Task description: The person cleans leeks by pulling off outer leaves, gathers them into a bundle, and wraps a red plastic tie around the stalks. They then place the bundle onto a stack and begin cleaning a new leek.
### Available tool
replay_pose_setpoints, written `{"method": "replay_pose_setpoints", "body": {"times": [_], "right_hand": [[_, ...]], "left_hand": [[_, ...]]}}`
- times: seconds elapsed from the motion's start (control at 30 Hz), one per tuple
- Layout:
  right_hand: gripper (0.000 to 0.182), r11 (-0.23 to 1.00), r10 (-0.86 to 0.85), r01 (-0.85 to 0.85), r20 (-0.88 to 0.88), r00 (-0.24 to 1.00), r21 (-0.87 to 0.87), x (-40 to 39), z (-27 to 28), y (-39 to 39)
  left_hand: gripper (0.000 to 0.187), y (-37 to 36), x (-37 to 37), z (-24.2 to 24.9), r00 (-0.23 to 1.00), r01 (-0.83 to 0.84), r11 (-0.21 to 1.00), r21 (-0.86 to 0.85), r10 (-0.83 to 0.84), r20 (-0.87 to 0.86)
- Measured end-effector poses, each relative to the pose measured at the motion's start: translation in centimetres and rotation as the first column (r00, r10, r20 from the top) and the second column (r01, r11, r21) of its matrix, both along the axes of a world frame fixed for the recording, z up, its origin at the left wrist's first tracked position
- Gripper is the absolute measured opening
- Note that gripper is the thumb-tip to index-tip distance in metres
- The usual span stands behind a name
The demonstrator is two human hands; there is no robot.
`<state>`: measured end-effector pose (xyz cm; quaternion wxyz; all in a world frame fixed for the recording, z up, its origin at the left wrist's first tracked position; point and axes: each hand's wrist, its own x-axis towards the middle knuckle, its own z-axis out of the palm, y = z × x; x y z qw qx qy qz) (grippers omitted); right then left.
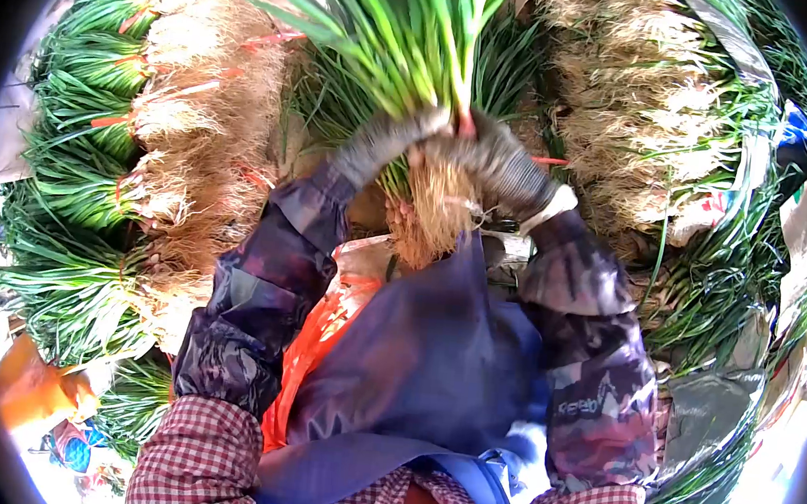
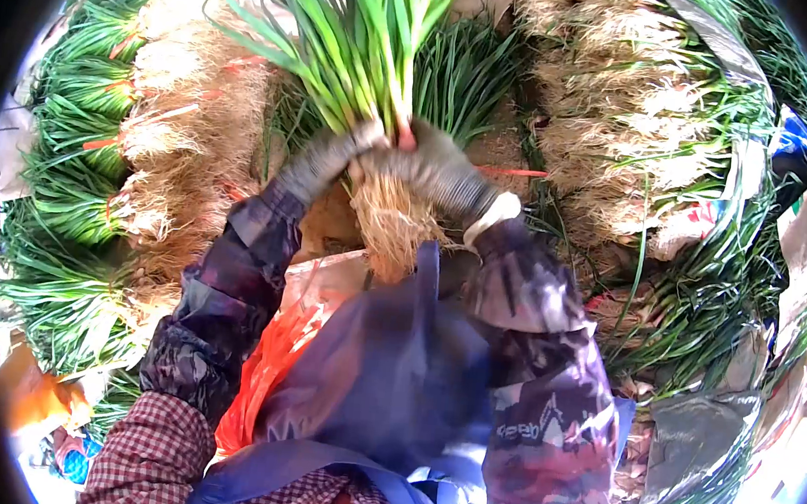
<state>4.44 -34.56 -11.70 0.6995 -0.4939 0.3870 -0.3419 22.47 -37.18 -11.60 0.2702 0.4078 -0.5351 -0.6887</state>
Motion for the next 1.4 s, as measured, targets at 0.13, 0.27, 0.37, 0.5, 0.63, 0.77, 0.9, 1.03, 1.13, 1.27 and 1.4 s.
{"method": "replay_pose_setpoints", "body": {"times": [0.13,0.27,0.37,0.5,0.63,0.77,0.9,1.03,1.13,1.27,1.4], "right_hand": [[0.062,0.996,0.014,0.038,-0.551,0.834,0.083,1.6,-12.8,4.8],[0.083,0.951,0.033,0.205,-0.735,0.677,0.232,2.9,-19.5,6.5],[0.089,0.947,0.05,0.233,-0.817,0.575,0.223,3.6,-17.5,6.9],[0.097,0.952,0.114,0.188,-0.85,0.515,0.241,3.9,-14.8,6.5],[0.112,0.986,-0.016,0.16,-0.926,0.376,0.048,3.7,-14.0,7.5],[0.126,0.977,-0.045,0.209,-0.929,0.369,0.036,3.4,-13.7,7.6],[0.13,0.972,-0.101,0.234,-0.904,0.415,-0.002,4.2,-13.8,7.5],[0.124,0.978,-0.163,0.18,-0.914,0.371,-0.102,5.4,-16.8,8.4],[0.118,0.954,-0.292,0.166,-0.889,0.353,-0.248,5.8,-20.8,9.6],[0.107,0.979,-0.2,0.015,-0.954,0.222,-0.202,5.6,-20.8,9.3],[0.097,0.989,0.148,-0.044,-0.927,0.343,0.142,3.4,-17.6,6.8]], "left_hand": [[0.041,3.4,0.7,-13.2,0.966,0.173,0.971,0.163,-0.2,0.165],[0.041,4.9,1.6,-19.8,0.908,0.004,0.898,0.441,-0.187,0.374],[0.035,6.0,2.1,-20.8,0.956,-0.067,0.881,0.468,-0.077,0.282],[0.032,6.3,2.8,-21.4,0.946,-0.082,0.865,0.495,-0.088,0.312],[0.036,5.9,2.0,-19.4,0.866,-0.088,0.841,0.534,-0.201,0.458],[0.053,8.9,2.1,-18.6,0.952,-0.307,0.869,0.389,0.27,0.148],[0.065,9.1,2.8,-17.0,0.78,-0.618,0.73,0.291,0.522,0.345],[0.079,6.2,2.4,-17.6,0.793,-0.604,0.793,0.078,0.588,0.159],[0.097,4.7,0.9,-18.9,0.711,-0.585,0.81,-0.036,0.534,0.458],[0.139,4.0,-5.4,-17.5,0.391,-0.466,0.881,-0.086,0.292,0.873],[0.142,3.4,-7.1,-18.2,0.149,-0.453,0.883,-0.122,0.21,0.966]]}}
